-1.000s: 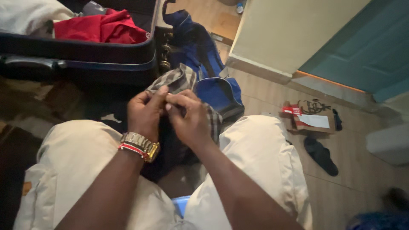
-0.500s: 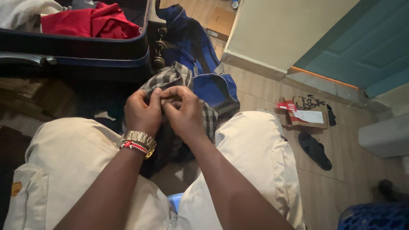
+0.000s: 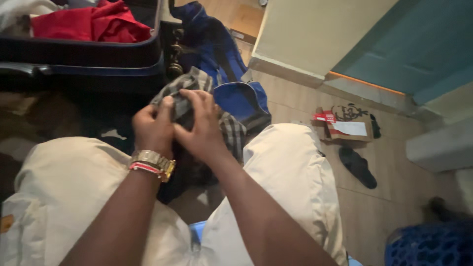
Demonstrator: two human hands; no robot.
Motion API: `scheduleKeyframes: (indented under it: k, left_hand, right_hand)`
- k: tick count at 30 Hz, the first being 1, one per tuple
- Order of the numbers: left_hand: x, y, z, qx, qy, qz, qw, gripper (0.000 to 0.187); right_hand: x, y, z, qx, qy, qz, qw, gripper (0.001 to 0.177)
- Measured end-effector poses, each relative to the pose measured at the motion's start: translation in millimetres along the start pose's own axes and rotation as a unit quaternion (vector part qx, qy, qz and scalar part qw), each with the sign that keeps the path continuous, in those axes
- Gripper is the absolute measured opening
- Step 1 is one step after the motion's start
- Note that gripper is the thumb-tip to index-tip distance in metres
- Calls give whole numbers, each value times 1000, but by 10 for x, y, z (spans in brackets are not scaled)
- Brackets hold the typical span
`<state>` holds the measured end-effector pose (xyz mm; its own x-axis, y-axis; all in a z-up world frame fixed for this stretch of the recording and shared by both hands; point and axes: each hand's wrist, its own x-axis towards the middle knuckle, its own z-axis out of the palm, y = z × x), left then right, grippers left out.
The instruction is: The person unbuttons and then buttons a plaid shirt by hand while it rests on their lap.
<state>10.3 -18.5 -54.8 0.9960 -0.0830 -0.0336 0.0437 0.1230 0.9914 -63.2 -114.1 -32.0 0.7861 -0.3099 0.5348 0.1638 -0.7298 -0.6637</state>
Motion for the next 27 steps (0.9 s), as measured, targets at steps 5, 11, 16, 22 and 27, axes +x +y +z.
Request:
scheduleKeyframes:
  k: [5,11,16,22,27]
  left_hand:
    - [10,44,-21,-189,-2,-78,979,19]
    - [40,37,-26,-136,-34,-29,990,47]
    - [3,51,-51,40,-108,307,945,47]
    - [-19,183,17,406,-124,38,904,25]
    - [166,-23,-6,382,-191,53,903,24]
  right_hand:
    - [-168,62,181,-11,4,10,1000,102]
    - [-173,146,192,38,10,119,992,94]
    - [-8,250,82,119,91,195,969,60]
    - [181,209,-131,383,97,228,890,42]
    - [121,-121,-280,368,-50,42,928,28]
